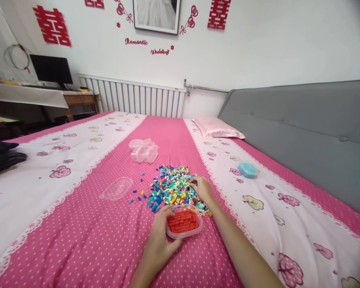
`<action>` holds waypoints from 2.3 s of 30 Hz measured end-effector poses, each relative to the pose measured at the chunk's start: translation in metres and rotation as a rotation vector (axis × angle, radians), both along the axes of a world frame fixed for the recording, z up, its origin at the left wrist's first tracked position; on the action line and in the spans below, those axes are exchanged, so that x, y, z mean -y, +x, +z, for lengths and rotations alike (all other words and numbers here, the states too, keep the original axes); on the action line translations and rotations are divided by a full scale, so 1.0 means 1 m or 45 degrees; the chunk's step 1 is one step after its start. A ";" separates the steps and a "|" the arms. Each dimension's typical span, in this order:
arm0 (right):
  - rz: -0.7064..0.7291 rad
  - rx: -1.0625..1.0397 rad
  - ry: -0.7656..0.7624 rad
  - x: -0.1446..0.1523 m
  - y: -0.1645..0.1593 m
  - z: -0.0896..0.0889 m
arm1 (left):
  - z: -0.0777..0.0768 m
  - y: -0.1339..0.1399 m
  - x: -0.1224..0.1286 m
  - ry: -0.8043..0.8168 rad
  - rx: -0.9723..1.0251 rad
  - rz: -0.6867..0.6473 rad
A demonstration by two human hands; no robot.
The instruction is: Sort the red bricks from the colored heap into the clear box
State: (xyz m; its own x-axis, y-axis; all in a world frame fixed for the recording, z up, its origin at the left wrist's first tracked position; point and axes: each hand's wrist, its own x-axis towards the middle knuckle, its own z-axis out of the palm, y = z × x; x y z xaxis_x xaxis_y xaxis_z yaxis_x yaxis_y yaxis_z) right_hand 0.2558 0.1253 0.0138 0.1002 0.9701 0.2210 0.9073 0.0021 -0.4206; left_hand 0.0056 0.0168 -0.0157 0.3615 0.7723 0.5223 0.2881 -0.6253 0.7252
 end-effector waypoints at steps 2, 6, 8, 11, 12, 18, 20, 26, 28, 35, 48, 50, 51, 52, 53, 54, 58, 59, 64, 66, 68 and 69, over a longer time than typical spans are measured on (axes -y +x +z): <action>-0.014 -0.057 0.000 -0.001 0.002 -0.003 | 0.000 0.000 0.000 -0.002 -0.002 -0.002; -0.072 -0.168 0.026 0.001 0.010 -0.008 | -0.001 0.000 0.000 -0.013 -0.008 -0.011; -0.089 -0.223 0.048 0.002 0.017 -0.010 | -0.002 0.000 0.000 -0.022 -0.013 -0.018; -0.069 -0.307 0.071 0.005 0.027 -0.013 | -0.004 0.000 -0.001 -0.041 -0.014 -0.018; -0.058 -0.335 0.076 0.005 0.030 -0.014 | -0.004 0.000 -0.001 -0.045 -0.016 -0.014; -0.017 -0.475 0.110 0.006 0.040 -0.016 | -0.003 0.000 -0.001 -0.022 0.005 0.007; -0.009 -0.508 0.135 0.007 0.039 -0.015 | -0.003 0.000 -0.001 -0.013 0.010 0.008; 0.014 -0.606 0.222 0.013 0.034 -0.006 | -0.004 0.000 -0.002 -0.025 0.006 -0.017; 0.031 -0.643 0.255 0.019 0.031 0.002 | -0.003 0.000 -0.003 -0.020 0.004 -0.035; 0.278 -0.695 0.208 0.071 0.001 0.035 | 0.000 0.001 0.001 -0.020 -0.001 -0.025; 0.440 -0.281 -0.030 0.123 -0.047 0.048 | 0.003 0.002 0.003 -0.010 -0.045 -0.035; 0.424 -0.268 -0.039 0.124 -0.049 0.046 | 0.002 0.002 0.003 -0.010 -0.037 -0.033; 0.410 -0.251 -0.033 0.126 -0.050 0.046 | 0.002 0.002 0.003 -0.012 -0.027 -0.033; 0.392 -0.226 -0.026 0.127 -0.051 0.047 | 0.002 0.002 0.003 -0.015 -0.013 -0.037; 0.371 -0.194 -0.024 0.129 -0.053 0.048 | 0.002 0.002 0.003 -0.020 -0.001 -0.043; 0.352 -0.157 -0.034 0.131 -0.055 0.050 | 0.001 0.002 0.004 -0.027 0.008 -0.050; 0.286 0.013 -0.140 0.139 -0.060 0.060 | 0.001 0.002 0.004 -0.057 0.025 -0.072; 0.280 0.045 -0.162 0.141 -0.061 0.062 | 0.001 0.002 0.005 -0.061 0.029 -0.071; 0.270 0.105 -0.234 0.142 -0.062 0.064 | 0.001 0.003 0.005 -0.063 0.045 -0.069; 0.277 0.119 -0.238 0.142 -0.063 0.064 | 0.002 0.003 0.006 -0.061 0.034 -0.061; 0.283 0.135 -0.240 0.141 -0.065 0.064 | 0.002 0.003 0.006 -0.058 0.013 -0.050; 0.286 0.141 -0.248 0.141 -0.066 0.065 | 0.003 0.002 0.006 -0.056 0.005 -0.046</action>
State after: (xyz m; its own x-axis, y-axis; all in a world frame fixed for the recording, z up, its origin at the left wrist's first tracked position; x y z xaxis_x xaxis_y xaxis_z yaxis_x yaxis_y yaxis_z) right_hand 0.1896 -0.0152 0.0790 -0.1354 0.9904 0.0268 0.9335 0.1365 -0.3314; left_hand 0.0080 0.0105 -0.0128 0.3877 0.7812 0.4893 0.2632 -0.6025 0.7534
